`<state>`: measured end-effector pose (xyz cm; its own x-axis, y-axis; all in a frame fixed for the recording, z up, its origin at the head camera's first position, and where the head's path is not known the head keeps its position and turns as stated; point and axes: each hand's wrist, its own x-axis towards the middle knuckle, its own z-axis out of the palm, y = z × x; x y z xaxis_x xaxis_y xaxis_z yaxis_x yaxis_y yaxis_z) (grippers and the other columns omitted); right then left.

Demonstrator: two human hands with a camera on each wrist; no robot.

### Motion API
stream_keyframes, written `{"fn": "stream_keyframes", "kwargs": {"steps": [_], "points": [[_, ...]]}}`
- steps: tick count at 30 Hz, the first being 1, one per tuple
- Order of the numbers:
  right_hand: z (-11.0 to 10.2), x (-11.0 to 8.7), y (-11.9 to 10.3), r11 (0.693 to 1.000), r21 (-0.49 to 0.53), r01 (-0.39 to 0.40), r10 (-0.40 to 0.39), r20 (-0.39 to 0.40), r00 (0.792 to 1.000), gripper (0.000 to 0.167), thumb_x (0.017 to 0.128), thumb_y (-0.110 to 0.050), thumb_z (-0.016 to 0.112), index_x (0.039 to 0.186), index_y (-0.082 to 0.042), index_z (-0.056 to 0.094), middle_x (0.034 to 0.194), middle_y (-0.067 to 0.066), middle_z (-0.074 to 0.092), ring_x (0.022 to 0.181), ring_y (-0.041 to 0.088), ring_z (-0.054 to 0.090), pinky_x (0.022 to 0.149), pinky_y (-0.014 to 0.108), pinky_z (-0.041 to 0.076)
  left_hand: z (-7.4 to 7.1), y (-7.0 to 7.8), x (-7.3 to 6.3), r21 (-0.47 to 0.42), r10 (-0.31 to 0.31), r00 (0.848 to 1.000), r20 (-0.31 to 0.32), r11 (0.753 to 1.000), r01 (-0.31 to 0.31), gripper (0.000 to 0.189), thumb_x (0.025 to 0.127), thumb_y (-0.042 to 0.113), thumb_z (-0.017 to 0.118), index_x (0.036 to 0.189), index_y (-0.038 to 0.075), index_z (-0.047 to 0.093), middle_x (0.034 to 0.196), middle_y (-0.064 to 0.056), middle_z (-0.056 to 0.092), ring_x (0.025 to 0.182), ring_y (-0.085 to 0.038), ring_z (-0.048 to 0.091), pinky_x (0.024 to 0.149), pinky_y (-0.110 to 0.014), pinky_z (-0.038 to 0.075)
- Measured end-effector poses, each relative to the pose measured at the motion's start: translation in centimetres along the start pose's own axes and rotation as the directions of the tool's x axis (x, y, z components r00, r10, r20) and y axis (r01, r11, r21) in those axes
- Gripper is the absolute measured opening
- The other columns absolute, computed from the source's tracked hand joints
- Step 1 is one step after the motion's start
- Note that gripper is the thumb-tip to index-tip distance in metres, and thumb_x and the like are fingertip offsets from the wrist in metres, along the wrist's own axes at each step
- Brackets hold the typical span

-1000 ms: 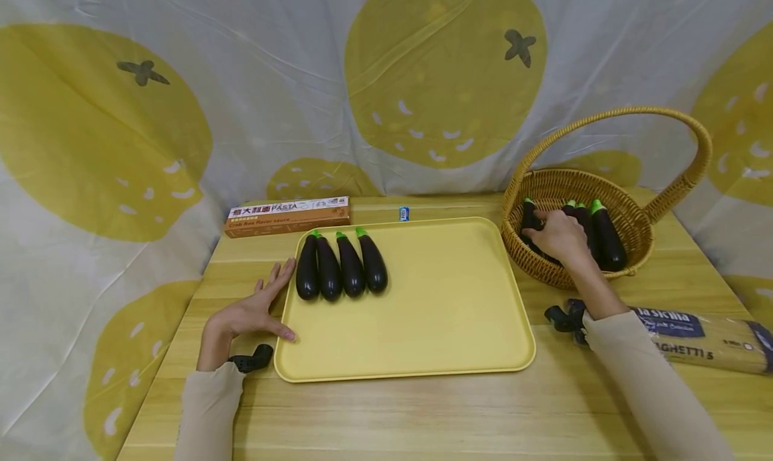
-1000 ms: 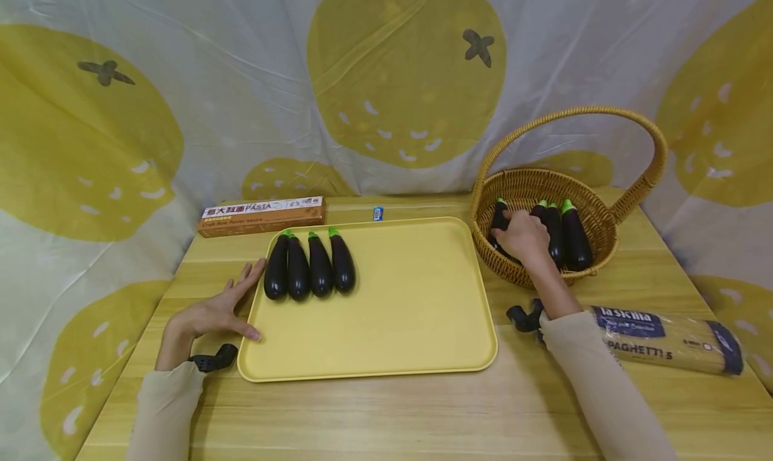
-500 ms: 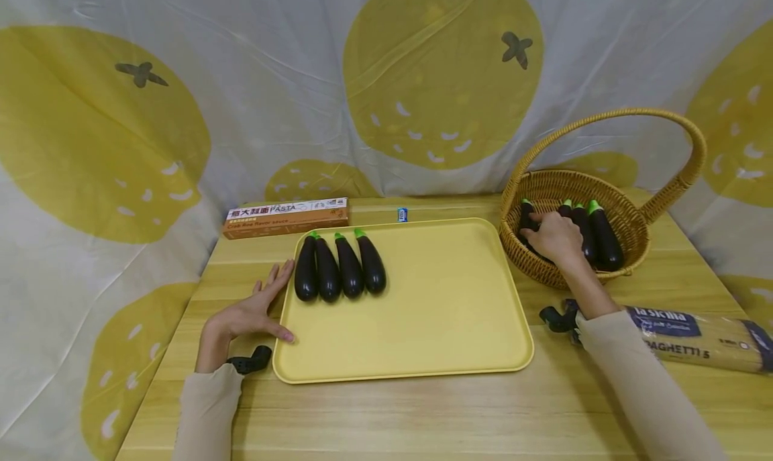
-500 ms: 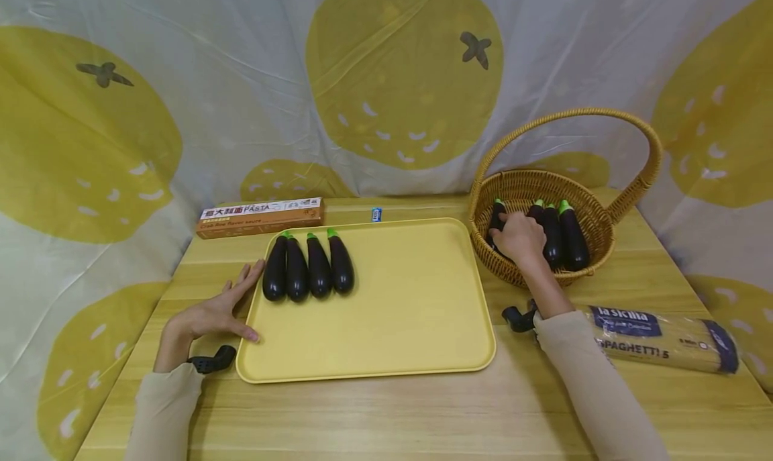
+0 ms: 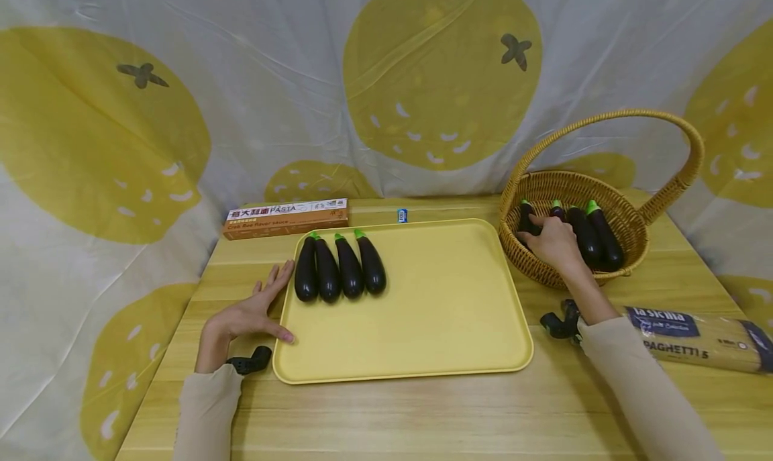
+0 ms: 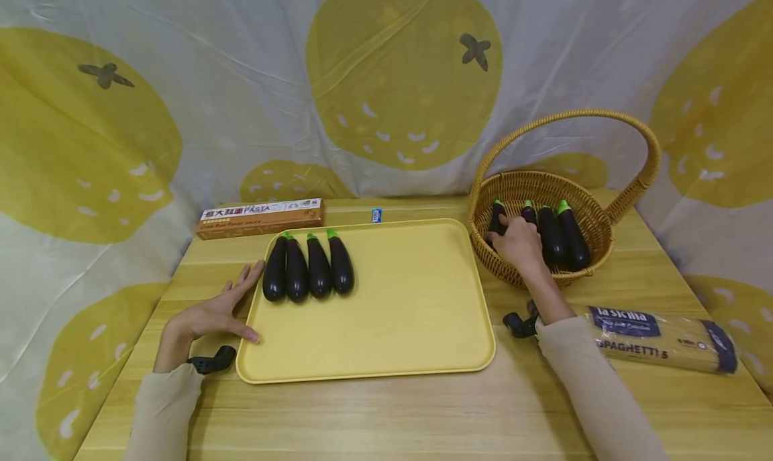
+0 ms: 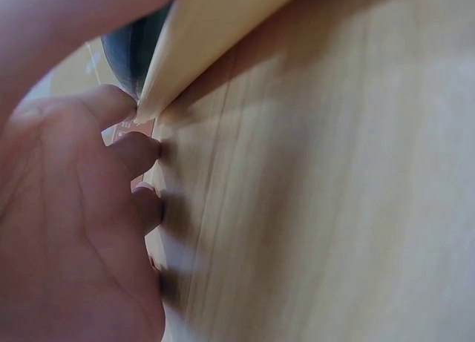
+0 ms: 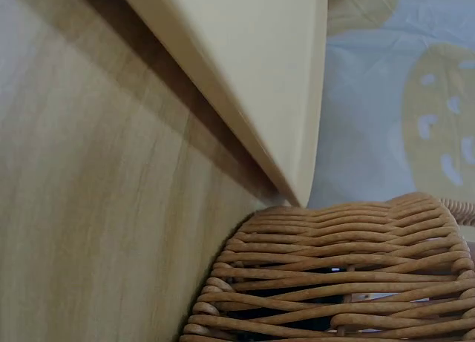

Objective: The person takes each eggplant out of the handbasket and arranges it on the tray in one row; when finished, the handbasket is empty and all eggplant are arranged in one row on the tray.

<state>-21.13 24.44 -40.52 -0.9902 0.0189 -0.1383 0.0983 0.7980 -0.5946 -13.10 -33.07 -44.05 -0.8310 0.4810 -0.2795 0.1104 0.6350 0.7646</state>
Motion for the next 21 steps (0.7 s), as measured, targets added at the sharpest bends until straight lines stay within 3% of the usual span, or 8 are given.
{"fn": "stream_keyframes", "kwargs": {"steps": [1,3,8,16,20,21], "points": [[0.0,0.0,0.1,1.000,0.017,0.004,-0.004,-0.004,1.000,0.063,0.102,-0.025,0.063,0.152,0.008,0.042,0.047,0.007,0.048,0.038,0.010,0.027,0.042,0.025,0.028,0.0,0.0,0.0,-0.003,-0.002,1.000,-0.001,1.000,0.002,0.145,0.070,0.024,0.097,0.167,0.015,-0.010,0.167,-0.026,-0.027,0.153,-0.049,-0.031,0.116,-0.076,-0.020],[0.0,0.0,0.3,0.999,0.034,0.013,-0.012,-0.011,1.000,0.064,0.102,-0.025,0.063,0.152,0.008,0.043,0.044,-0.001,0.043,0.038,0.010,0.026,0.042,0.025,0.027,0.0,0.0,0.0,-0.007,-0.002,1.000,-0.001,1.000,0.002,0.145,0.069,0.024,0.097,0.167,0.015,-0.010,0.168,-0.026,-0.027,0.152,-0.048,-0.031,0.116,-0.076,-0.020],[-0.1,0.0,0.3,0.998,0.056,-0.008,0.009,-0.018,1.000,0.064,0.101,-0.026,0.062,0.154,0.005,0.043,0.042,-0.006,0.035,0.037,0.009,0.024,0.040,0.024,0.026,-0.1,0.1,0.0,-0.009,0.008,1.000,0.004,1.000,-0.008,0.145,0.070,0.024,0.096,0.167,0.014,-0.010,0.168,-0.026,-0.027,0.152,-0.048,-0.031,0.116,-0.076,-0.020],[-0.5,-0.1,0.2,0.998,0.064,-0.011,0.013,-0.027,1.000,0.063,0.100,-0.027,0.064,0.153,0.002,0.046,0.041,-0.005,0.038,0.039,0.008,0.020,0.041,0.023,0.022,-0.1,0.2,0.1,-0.010,-0.006,1.000,0.003,1.000,0.006,0.145,0.069,0.025,0.097,0.167,0.015,-0.010,0.168,-0.027,-0.027,0.152,-0.050,-0.030,0.117,-0.076,-0.020],[-1.0,-0.3,0.5,0.996,0.084,0.003,-0.002,-0.007,1.000,0.063,0.101,-0.029,0.063,0.154,-0.001,0.045,0.041,-0.006,0.040,0.037,0.008,0.022,0.041,0.024,0.026,0.0,0.1,0.1,0.003,-0.009,1.000,0.000,1.000,0.009,0.144,0.070,0.025,0.096,0.167,0.015,-0.010,0.168,-0.027,-0.026,0.153,-0.050,-0.030,0.117,-0.075,-0.020],[-1.2,-0.4,0.5,0.996,0.094,0.004,-0.004,-0.002,1.000,0.064,0.101,-0.030,0.063,0.154,-0.001,0.045,0.045,-0.004,0.048,0.038,0.008,0.024,0.042,0.025,0.028,0.0,0.0,0.1,0.006,-0.007,1.000,-0.002,1.000,0.007,0.144,0.070,0.025,0.096,0.167,0.014,-0.010,0.168,-0.027,-0.026,0.153,-0.050,-0.030,0.117,-0.075,-0.020]]}}
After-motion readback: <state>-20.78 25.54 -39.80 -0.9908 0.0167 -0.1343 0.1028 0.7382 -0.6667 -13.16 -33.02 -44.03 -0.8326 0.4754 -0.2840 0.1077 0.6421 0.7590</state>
